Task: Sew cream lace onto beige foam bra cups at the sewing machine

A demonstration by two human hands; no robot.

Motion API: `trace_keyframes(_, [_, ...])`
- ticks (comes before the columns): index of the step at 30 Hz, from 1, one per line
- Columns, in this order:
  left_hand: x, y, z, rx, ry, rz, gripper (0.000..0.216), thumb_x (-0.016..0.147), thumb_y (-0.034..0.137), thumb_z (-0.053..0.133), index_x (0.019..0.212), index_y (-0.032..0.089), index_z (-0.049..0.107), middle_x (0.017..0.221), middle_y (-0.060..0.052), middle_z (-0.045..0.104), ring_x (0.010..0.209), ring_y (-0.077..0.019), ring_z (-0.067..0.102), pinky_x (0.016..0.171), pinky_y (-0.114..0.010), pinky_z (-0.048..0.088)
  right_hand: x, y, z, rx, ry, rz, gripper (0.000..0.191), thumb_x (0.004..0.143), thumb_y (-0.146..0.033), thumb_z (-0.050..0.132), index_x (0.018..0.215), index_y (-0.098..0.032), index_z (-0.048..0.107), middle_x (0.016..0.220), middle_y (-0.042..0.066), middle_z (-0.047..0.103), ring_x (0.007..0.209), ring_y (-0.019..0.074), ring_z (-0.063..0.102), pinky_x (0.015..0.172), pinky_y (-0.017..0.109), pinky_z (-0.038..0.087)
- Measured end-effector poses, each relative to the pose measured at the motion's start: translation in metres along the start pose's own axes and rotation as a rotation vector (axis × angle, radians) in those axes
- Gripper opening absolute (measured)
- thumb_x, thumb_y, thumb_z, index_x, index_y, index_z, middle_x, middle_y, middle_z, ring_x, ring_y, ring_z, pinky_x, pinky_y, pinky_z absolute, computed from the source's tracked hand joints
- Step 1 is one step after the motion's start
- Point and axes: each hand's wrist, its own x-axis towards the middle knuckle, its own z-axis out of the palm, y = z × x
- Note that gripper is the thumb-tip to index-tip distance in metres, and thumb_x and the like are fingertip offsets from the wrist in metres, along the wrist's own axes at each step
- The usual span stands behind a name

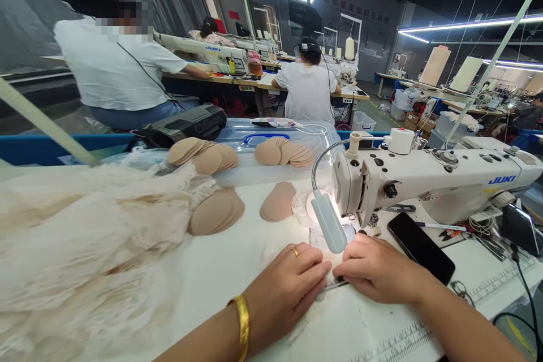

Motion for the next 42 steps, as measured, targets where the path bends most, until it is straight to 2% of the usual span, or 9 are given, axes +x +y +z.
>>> trace_keyframes(4, [0.002, -0.003, 0.000, -0.008, 0.018, 0.013, 0.025, 0.104, 0.013, 0.045, 0.115, 0.021, 0.067, 0.091, -0.007, 0.067, 0.085, -0.0234, 0.059, 0.078, -0.035, 0.048, 0.000, -0.002, 0.002, -0.064, -0.011, 0.075, 0.020, 0.103, -0.017, 0.051, 0.098, -0.020, 0.070, 0.084, 0.002, 0.058, 0.078, 0.0182, 0.046, 0.066, 0.028, 0.036])
trace_keyframes(10, [0.014, -0.014, 0.004, 0.000, -0.001, 0.069, 0.028, 0.106, 0.017, 0.042, 0.111, 0.022, 0.069, 0.089, -0.007, 0.072, 0.079, -0.0225, 0.061, 0.079, -0.037, 0.047, 0.001, 0.001, 0.006, -0.147, -0.038, 0.145, 0.016, 0.097, -0.013, 0.054, 0.088, -0.021, 0.064, 0.082, 0.001, 0.054, 0.075, 0.0175, 0.043, 0.061, 0.027, 0.030])
trace_keyframes(15, [0.024, -0.023, 0.006, -0.009, 0.005, 0.096, 0.025, 0.104, 0.015, 0.045, 0.106, 0.022, 0.069, 0.098, -0.009, 0.075, 0.090, -0.0257, 0.067, 0.083, -0.040, 0.050, 0.002, 0.006, 0.013, -0.184, -0.007, 0.201, 0.015, 0.095, -0.012, 0.053, 0.088, -0.021, 0.062, 0.081, 0.001, 0.053, 0.071, 0.0177, 0.040, 0.059, 0.029, 0.026])
trace_keyframes(20, [0.033, -0.028, 0.005, -0.037, 0.016, 0.116, 0.024, 0.101, 0.011, 0.046, 0.108, 0.022, 0.066, 0.110, -0.009, 0.076, 0.101, -0.0272, 0.069, 0.086, -0.041, 0.052, 0.002, 0.009, 0.016, -0.215, 0.004, 0.252, 0.015, 0.095, -0.011, 0.053, 0.094, -0.022, 0.063, 0.086, 0.002, 0.059, 0.069, 0.0180, 0.042, 0.064, 0.030, 0.031])
trace_keyframes(23, [0.036, -0.033, 0.006, -0.057, 0.035, 0.135, 0.022, 0.101, 0.013, 0.047, 0.106, 0.022, 0.066, 0.106, -0.008, 0.077, 0.097, -0.0261, 0.070, 0.083, -0.040, 0.052, 0.002, 0.009, 0.016, -0.217, -0.007, 0.283, 0.015, 0.096, -0.012, 0.052, 0.093, -0.023, 0.062, 0.087, 0.002, 0.062, 0.075, 0.0193, 0.049, 0.069, 0.030, 0.034])
trace_keyframes(31, [0.033, -0.036, 0.006, -0.056, -0.027, 0.107, 0.024, 0.102, 0.013, 0.046, 0.107, 0.022, 0.068, 0.113, -0.008, 0.076, 0.098, -0.0247, 0.068, 0.087, -0.040, 0.051, 0.000, 0.008, 0.017, -0.225, 0.030, 0.269, 0.020, 0.094, -0.008, 0.047, 0.084, -0.023, 0.054, 0.080, 0.000, 0.055, 0.067, 0.0173, 0.043, 0.064, 0.030, 0.030])
trace_keyframes(33, [0.033, -0.038, 0.007, -0.037, -0.035, 0.091, 0.025, 0.102, 0.015, 0.045, 0.104, 0.022, 0.069, 0.110, -0.008, 0.076, 0.095, -0.0247, 0.066, 0.085, -0.040, 0.050, 0.000, 0.007, 0.016, -0.221, 0.030, 0.262, 0.019, 0.094, -0.008, 0.047, 0.086, -0.023, 0.055, 0.080, 0.000, 0.054, 0.065, 0.0171, 0.040, 0.063, 0.030, 0.029])
trace_keyframes(38, [0.035, -0.047, 0.013, 0.064, -0.077, 0.045, 0.027, 0.101, 0.018, 0.045, 0.085, 0.021, 0.066, 0.084, -0.005, 0.068, 0.077, -0.0230, 0.055, 0.077, -0.040, 0.042, 0.001, 0.009, 0.019, -0.238, 0.051, 0.298, 0.015, 0.093, -0.011, 0.051, 0.084, -0.023, 0.053, 0.081, 0.000, 0.053, 0.070, 0.0186, 0.040, 0.061, 0.030, 0.026])
trace_keyframes(42, [0.039, -0.047, 0.016, 0.107, -0.063, 0.000, 0.026, 0.099, 0.016, 0.047, 0.079, 0.020, 0.063, 0.083, -0.006, 0.064, 0.073, -0.0232, 0.052, 0.075, -0.040, 0.039, 0.000, 0.012, 0.023, -0.242, 0.074, 0.298, 0.016, 0.093, -0.012, 0.052, 0.081, -0.023, 0.051, 0.080, 0.001, 0.052, 0.071, 0.0188, 0.041, 0.061, 0.031, 0.024])
